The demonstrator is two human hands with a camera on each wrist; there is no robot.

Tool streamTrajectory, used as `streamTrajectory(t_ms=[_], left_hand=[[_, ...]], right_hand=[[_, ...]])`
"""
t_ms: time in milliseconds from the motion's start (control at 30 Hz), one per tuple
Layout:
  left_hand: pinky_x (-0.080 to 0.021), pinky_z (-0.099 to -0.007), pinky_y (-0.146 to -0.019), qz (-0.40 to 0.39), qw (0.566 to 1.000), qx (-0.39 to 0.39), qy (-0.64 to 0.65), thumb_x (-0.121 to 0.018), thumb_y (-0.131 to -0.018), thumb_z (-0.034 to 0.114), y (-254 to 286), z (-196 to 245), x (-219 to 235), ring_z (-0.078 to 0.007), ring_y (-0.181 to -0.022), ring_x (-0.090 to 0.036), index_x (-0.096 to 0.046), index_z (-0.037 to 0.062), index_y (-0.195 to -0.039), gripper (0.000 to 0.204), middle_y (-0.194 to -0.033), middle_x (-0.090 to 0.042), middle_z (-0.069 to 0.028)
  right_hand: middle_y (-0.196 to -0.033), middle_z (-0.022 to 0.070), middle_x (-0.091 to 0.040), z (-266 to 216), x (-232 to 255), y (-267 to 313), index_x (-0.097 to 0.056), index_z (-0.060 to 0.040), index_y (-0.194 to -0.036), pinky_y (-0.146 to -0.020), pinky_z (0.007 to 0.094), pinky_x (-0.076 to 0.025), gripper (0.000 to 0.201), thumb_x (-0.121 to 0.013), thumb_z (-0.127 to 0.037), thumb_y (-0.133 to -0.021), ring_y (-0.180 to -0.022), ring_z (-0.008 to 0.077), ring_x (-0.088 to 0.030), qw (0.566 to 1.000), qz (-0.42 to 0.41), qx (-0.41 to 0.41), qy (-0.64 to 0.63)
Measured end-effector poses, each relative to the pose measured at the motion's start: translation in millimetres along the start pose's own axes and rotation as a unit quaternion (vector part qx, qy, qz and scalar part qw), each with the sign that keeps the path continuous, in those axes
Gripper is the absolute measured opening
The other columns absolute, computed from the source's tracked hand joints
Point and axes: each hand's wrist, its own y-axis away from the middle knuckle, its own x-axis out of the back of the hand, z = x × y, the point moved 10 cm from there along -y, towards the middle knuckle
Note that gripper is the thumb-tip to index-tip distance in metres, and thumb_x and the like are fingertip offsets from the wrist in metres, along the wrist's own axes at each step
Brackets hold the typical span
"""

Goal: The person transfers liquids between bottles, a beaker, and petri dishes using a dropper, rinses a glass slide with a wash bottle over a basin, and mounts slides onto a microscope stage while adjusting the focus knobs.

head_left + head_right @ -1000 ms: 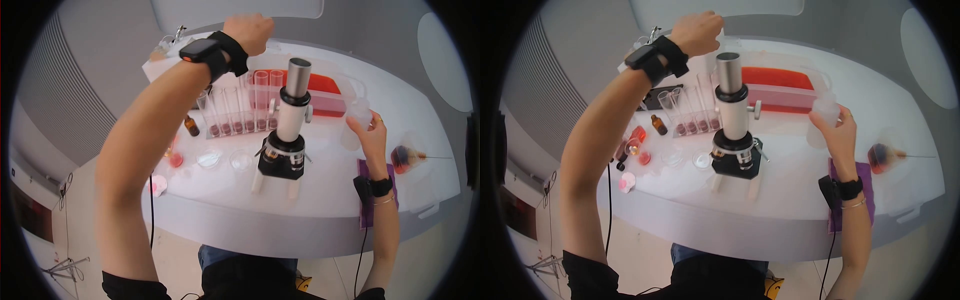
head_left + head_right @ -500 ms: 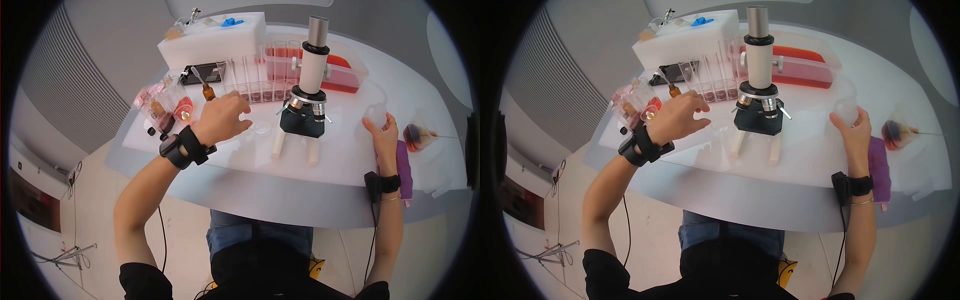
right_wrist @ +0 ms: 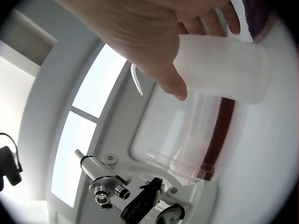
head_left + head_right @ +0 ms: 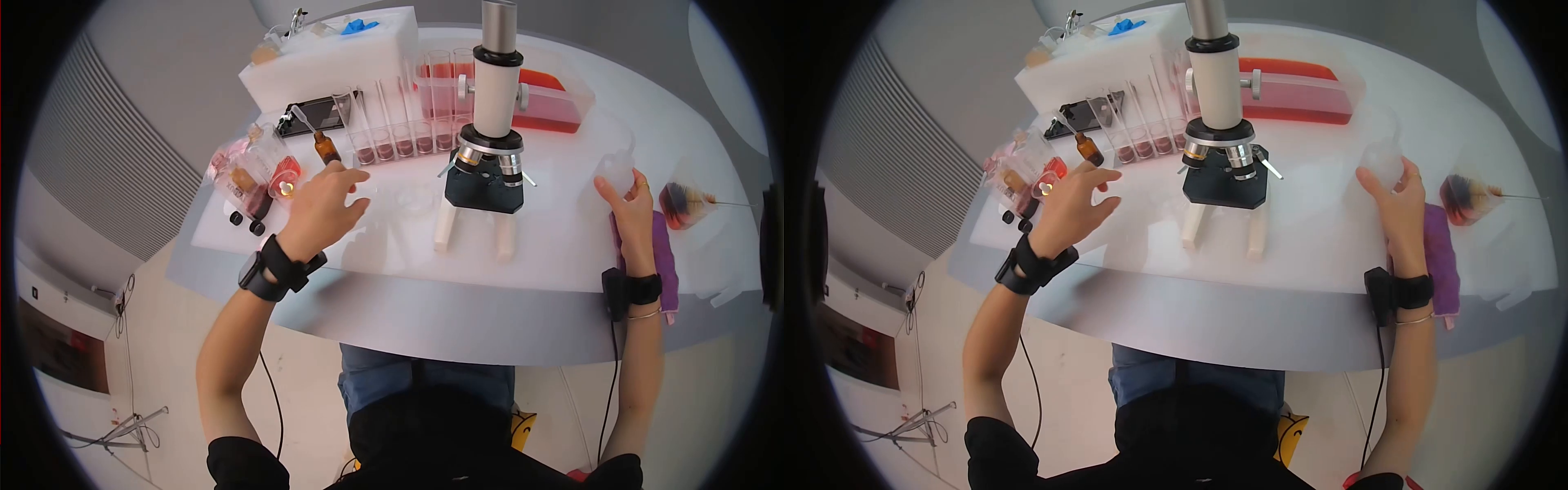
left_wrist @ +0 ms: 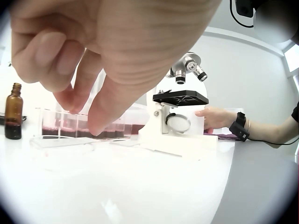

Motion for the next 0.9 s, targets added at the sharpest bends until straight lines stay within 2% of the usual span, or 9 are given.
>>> streamTrajectory(t_ms=[133, 400, 467, 600, 700, 767, 800, 867, 900], left_hand=[[-0.050, -0.0353, -0.073, -0.013, 1.000, 0.017, -0.013, -0.076, -0.079, 0.019, 10, -18, 2, -0.0256, -0.084, -0.063, -0.070, 0.0066, -0.110, 0.034, -0.095, -0.062, -0.0074], [-0.051, -0.0366, -0.074, -0.010, 0.998, -0.011, -0.064, -0.076, -0.078, 0.022, -5, -23, -2, -0.0251, -0.090, -0.064, -0.071, 0.0044, -0.107, 0.034, -0.097, -0.063, -0.0084], [-0.052, -0.0415, -0.074, -0.013, 0.998, -0.009, -0.068, -0.077, -0.075, 0.025, -9, -31, -7, -0.0311, -0.089, -0.065, -0.071, 0.0053, -0.101, 0.033, -0.097, -0.063, -0.0112], [-0.052, -0.0418, -0.074, -0.021, 0.997, -0.030, -0.065, -0.077, -0.075, 0.026, -17, -41, -19, -0.0309, -0.089, -0.065, -0.071, 0.0059, -0.099, 0.032, -0.097, -0.063, -0.0114], [-0.052, -0.0409, -0.073, -0.018, 0.995, -0.059, -0.073, -0.078, -0.075, 0.027, -20, -37, -22, -0.0296, -0.088, -0.065, -0.071, 0.0069, -0.097, 0.030, -0.096, -0.063, -0.0101], [-0.052, -0.0394, -0.072, -0.006, 0.999, 0.009, -0.039, -0.078, -0.076, 0.028, -20, -35, -5, -0.0280, -0.087, -0.065, -0.072, 0.0074, -0.096, 0.029, -0.097, -0.064, -0.0084], [-0.052, -0.0394, -0.072, -0.010, 0.999, 0.003, -0.038, -0.078, -0.076, 0.028, -18, -24, 0, -0.0280, -0.087, -0.065, -0.072, 0.0074, -0.096, 0.029, -0.097, -0.064, -0.0084], [-0.049, -0.0325, -0.069, 0.034, 0.998, -0.052, -0.024, -0.078, -0.079, 0.025, -10, 10, 23, -0.0216, -0.079, -0.062, -0.073, 0.0060, -0.098, 0.027, -0.099, -0.065, -0.0057], [-0.049, -0.0325, -0.069, 0.031, 0.998, -0.054, -0.021, -0.078, -0.079, 0.025, -8, 24, 30, -0.0216, -0.079, -0.062, -0.073, 0.0060, -0.098, 0.027, -0.099, -0.065, -0.0057]], right_hand=[[-0.115, 0.0145, -0.062, 2, -6, 1, -0.043, 0.0086, -0.135, -0.086, 0.0290, -0.050, 0.072, -0.081, -0.020, -0.081, -0.102, 0.0185, -0.061, 1.000, -0.007, -0.012, -0.002], [-0.118, 0.0155, -0.062, 5, -4, -2, -0.041, 0.0079, -0.138, -0.088, 0.0293, -0.049, 0.075, -0.081, -0.021, -0.082, -0.104, 0.0197, -0.061, 1.000, -0.009, -0.014, -0.001], [-0.118, 0.0157, -0.062, 5, -3, -2, -0.039, 0.0076, -0.139, -0.088, 0.0295, -0.050, 0.076, -0.081, -0.021, -0.082, -0.105, 0.0198, -0.061, 1.000, -0.005, -0.010, 0.000], [-0.118, 0.0160, -0.061, 8, -1, -3, -0.038, 0.0078, -0.139, -0.087, 0.0297, -0.050, 0.077, -0.080, -0.021, -0.082, -0.106, 0.0201, -0.061, 1.000, -0.008, -0.019, 0.009], [-0.119, 0.0161, -0.061, 10, 1, -4, -0.038, 0.0082, -0.139, -0.086, 0.0297, -0.051, 0.077, -0.080, -0.021, -0.082, -0.105, 0.0201, -0.061, 1.000, -0.003, -0.011, 0.018], [-0.123, 0.0172, -0.058, 9, -1, -2, -0.037, 0.0081, -0.140, -0.090, 0.0294, -0.049, 0.079, -0.081, -0.022, -0.081, -0.109, 0.0202, -0.059, 1.000, -0.009, -0.019, 0.010], [-0.123, 0.0172, -0.058, 9, -1, 0, -0.037, 0.0081, -0.140, -0.090, 0.0294, -0.049, 0.079, -0.081, -0.022, -0.081, -0.109, 0.0202, -0.059, 1.000, -0.003, -0.022, 0.011], [-0.135, 0.0211, -0.051, -5, -2, 5, -0.034, 0.0083, -0.143, -0.104, 0.0336, -0.041, 0.084, -0.081, -0.023, -0.081, -0.124, 0.0248, -0.052, 0.999, 0.010, 0.030, 0.028], [-0.135, 0.0211, -0.051, -11, -5, 8, -0.034, 0.0083, -0.143, -0.104, 0.0336, -0.041, 0.084, -0.081, -0.023, -0.081, -0.124, 0.0248, -0.052, 0.999, 0.012, 0.027, 0.031]])
